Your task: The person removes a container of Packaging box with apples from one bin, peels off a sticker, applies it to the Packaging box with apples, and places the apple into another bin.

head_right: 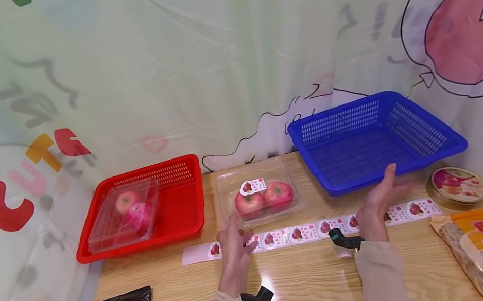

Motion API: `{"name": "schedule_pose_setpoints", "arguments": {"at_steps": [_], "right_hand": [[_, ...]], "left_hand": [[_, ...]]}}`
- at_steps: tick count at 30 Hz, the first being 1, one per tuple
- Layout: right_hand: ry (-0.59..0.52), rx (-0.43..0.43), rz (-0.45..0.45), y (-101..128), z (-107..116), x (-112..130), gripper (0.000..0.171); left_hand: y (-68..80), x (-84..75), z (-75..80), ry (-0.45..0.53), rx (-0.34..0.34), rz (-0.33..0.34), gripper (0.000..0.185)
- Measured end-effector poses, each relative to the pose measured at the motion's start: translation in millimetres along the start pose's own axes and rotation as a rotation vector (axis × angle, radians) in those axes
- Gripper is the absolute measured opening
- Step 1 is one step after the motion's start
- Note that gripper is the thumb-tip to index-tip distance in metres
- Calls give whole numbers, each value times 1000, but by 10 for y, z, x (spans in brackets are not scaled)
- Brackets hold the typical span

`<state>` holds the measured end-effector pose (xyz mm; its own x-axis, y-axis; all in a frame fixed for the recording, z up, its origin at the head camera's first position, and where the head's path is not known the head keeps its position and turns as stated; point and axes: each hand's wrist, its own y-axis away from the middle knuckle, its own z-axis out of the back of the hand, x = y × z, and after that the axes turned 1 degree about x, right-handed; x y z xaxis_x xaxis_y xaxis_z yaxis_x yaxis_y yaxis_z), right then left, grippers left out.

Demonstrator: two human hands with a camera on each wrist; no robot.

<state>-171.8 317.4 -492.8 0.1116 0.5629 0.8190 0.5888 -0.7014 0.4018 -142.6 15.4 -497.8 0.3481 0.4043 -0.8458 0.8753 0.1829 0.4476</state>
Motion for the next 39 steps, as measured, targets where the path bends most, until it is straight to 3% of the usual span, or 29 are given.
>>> {"name": "schedule_pose_setpoints", "arguments": {"at_steps": [6,11,19,22,33,39], "right_hand": [[-19,40,78,-72,-15,-30,97],[-22,79,128,-97,-31,-33,95],[54,81,84,-93,-39,-35,91],[59,91,93,-85,-48,-40,88],[93,91,113,-95,-26,-100,84],[97,103,125,-112,-6,-125,84]], "left_hand": [[6,-22,-157,126,-108,9,94],[-11,-45,-230,163,-174,9,100],[-61,-25,-276,211,-241,-57,75],[-78,-14,-284,210,-268,-63,74],[-140,14,-319,263,-225,-70,83],[-166,49,-343,255,-251,-83,82]]}}
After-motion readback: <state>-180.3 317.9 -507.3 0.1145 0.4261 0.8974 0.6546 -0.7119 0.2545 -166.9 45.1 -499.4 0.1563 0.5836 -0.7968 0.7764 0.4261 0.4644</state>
